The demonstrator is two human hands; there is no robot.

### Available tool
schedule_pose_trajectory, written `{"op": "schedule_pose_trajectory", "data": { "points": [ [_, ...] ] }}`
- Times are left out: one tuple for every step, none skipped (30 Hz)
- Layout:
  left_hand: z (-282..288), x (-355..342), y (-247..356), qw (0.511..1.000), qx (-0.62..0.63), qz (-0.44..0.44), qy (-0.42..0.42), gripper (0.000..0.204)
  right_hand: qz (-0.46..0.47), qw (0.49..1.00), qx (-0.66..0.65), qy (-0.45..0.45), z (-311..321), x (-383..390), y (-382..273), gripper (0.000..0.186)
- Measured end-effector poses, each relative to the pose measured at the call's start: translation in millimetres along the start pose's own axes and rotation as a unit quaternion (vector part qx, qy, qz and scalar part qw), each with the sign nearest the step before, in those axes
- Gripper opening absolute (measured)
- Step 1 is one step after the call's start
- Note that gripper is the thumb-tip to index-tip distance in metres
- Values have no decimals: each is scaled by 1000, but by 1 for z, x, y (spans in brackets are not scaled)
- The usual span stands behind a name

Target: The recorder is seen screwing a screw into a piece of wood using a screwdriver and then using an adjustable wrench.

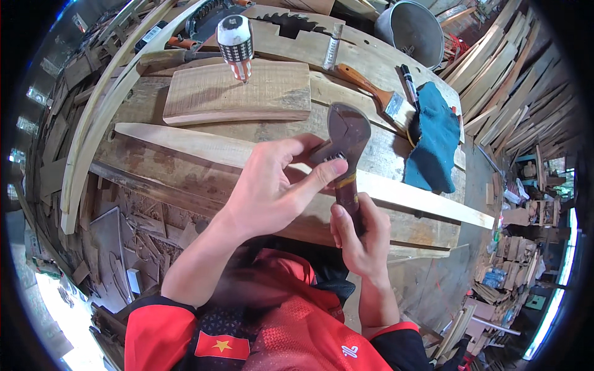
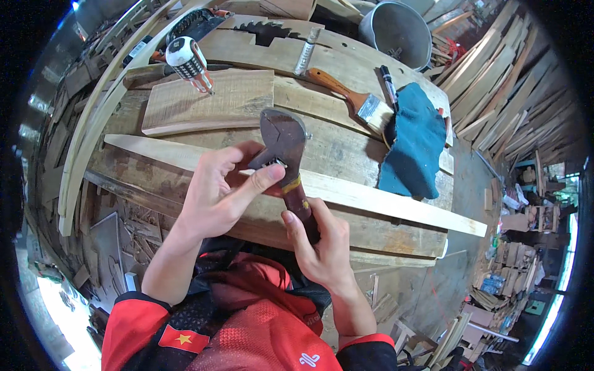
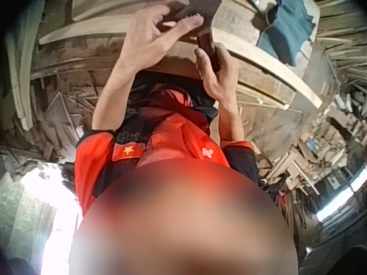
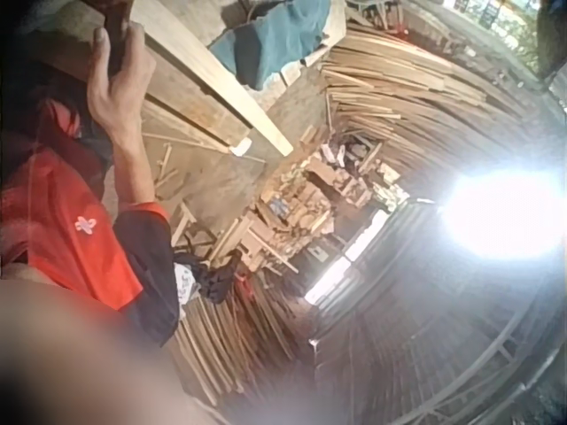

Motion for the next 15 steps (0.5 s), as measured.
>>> {"op": "schedule_pose_trajectory", "data": {
  "points": [
    [0, -1, 0, 1000, -21, -4, -2, 28, -2, 1000, 5, 0, 1, -1, 0, 12],
    [0, -1, 0, 1000, -20, -2, -4, 28, -4, 1000, 5, 2, 1, 0, 1, 12],
    [1, 0, 0, 1000, -7, 7, -10, 28, -2, 1000, 11, 5, 0, 2, 3, 13],
    [2, 0, 0, 1000, 5, 16, -15, 28, 1, 1000, 17, 6, 0, 2, 3, 14],
    [5, -2, 2, 1000, 5, 17, -16, 28, 0, 1000, 16, 7, 1, 2, 4, 14],
    [7, -6, 2, 998, -17, 39, -47, 25, -17, 1000, 10, 10, 3, 1, 5, 14],
    [7, -6, 1, 994, -38, 63, -79, 23, -36, 999, 4, 13, 5, 3, 7, 15],
    [6, -5, 0, 994, -37, 65, -81, 23, -39, 999, 3, 14, 3, 4, 8, 15],
    [6, -4, 2, 996, -55, 41, -62, 25, -22, 999, 25, 18, 2, 4, 8, 16],
    [7, -4, 5, 996, -73, 14, -42, 27, -4, 999, 47, 21, 1, 3, 6, 16],
    [4, -4, 5, 996, -74, 14, -42, 27, -4, 999, 47, 21, 2, 2, 6, 16],
    [2, -5, 5, 995, -97, 11, -16, 28, 13, 998, 65, 23, 4, 1, 5, 16],
    [2, -3, 4, 993, -121, 10, 11, 29, 29, 996, 81, 24, 4, 2, 6, 16],
    [3, -3, 4, 992, -122, 13, 10, 29, 27, 996, 79, 24, 2, 2, 6, 16],
    [5, -3, 2, 995, -85, 42, -19, 31, 29, 996, 82, 22, 0, 0, 6, 17]
  ]
}}
Point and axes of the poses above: each hand's wrist, its own x-axis away from the middle knuckle, its own z-axis out of the back of the hand, y = z × x, the point moved 4 cm from there along -x, towards the middle knuckle, and after that the axes turned 15 degrees about -x, right-handed, at the moved point
